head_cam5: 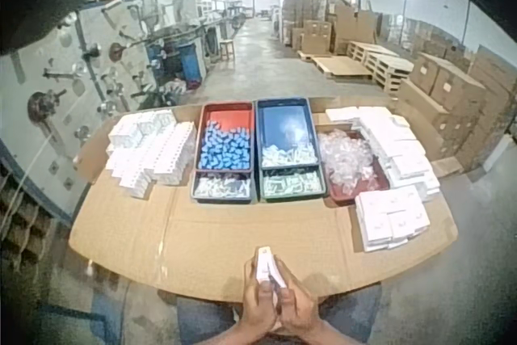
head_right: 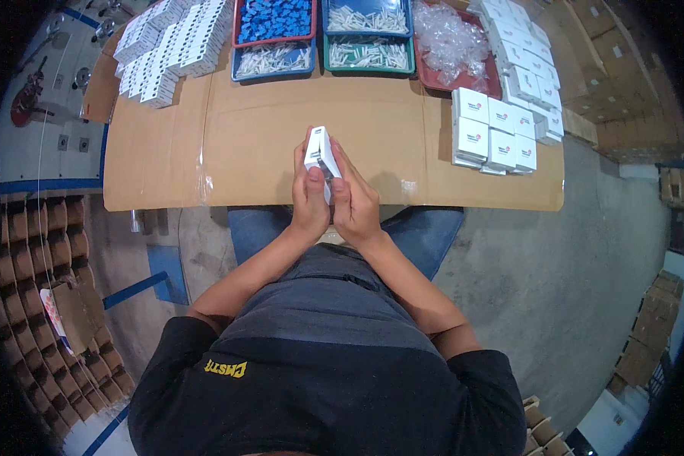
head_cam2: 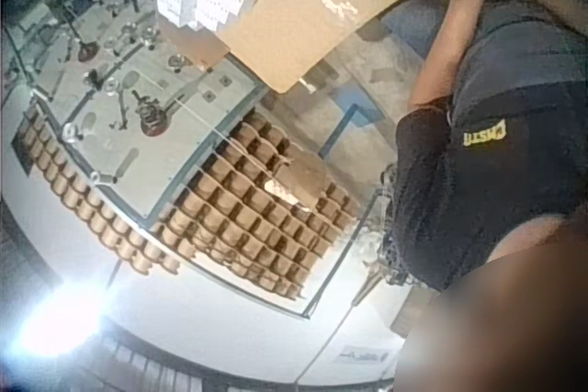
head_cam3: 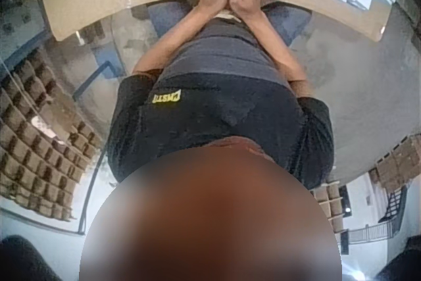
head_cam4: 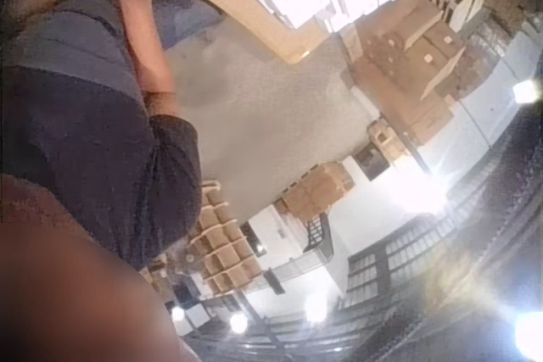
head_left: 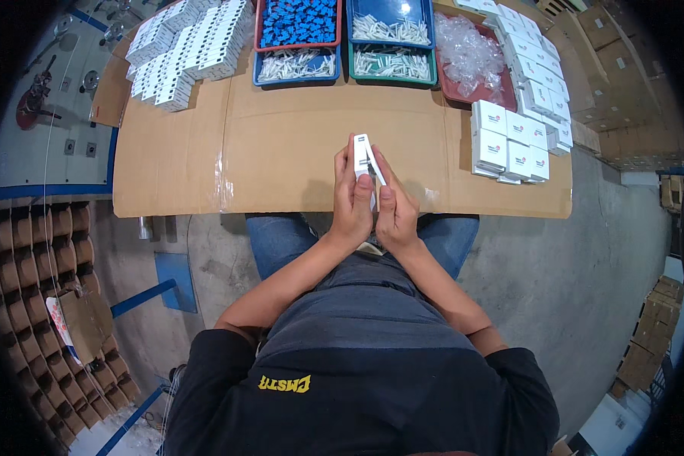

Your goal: Packaging small blue caps and white components into boxes.

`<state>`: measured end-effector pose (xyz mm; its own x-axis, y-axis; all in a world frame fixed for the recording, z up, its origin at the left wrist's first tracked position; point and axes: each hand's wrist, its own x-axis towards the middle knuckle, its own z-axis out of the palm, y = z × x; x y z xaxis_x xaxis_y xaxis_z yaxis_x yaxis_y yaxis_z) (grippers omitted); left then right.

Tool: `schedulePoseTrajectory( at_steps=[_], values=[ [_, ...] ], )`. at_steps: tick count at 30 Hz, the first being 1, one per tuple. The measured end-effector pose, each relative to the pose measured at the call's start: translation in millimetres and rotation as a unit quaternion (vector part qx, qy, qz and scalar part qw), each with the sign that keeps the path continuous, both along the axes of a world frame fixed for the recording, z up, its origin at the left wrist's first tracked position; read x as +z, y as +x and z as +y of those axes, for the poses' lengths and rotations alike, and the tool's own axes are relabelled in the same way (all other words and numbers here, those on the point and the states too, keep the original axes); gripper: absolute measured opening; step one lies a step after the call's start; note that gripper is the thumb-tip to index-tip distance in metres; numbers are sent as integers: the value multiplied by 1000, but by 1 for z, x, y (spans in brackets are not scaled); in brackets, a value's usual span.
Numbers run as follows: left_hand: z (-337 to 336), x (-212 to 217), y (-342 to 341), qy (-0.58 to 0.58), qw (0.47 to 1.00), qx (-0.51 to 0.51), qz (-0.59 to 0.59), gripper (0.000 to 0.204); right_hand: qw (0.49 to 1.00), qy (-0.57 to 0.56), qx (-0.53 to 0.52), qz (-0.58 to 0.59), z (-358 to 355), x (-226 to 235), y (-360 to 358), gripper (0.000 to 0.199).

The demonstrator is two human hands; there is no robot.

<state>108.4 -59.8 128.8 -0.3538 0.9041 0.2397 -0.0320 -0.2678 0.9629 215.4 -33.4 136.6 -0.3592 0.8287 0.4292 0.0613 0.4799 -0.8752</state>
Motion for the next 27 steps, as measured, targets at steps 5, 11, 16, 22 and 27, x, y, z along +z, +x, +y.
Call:
schedulePoseTrajectory(
  at_steps=[5,11,16,22,27],
  values=[
    [2,-11,2,-28,999,-7,-21,71,999,-1,-42,-3,2,-1,-1,44],
    [10,-20,-15,-75,976,-16,-205,61,975,-111,-188,30,17,-25,32,43],
    [21,-72,-60,-168,938,17,-301,54,951,-270,-149,16,51,-65,36,44],
    [29,-120,-79,-263,950,169,-1,41,947,-201,-184,-168,75,-125,35,32],
    [31,-122,-86,-234,934,248,109,47,946,-83,-191,-248,82,-130,24,34]
  ],
)
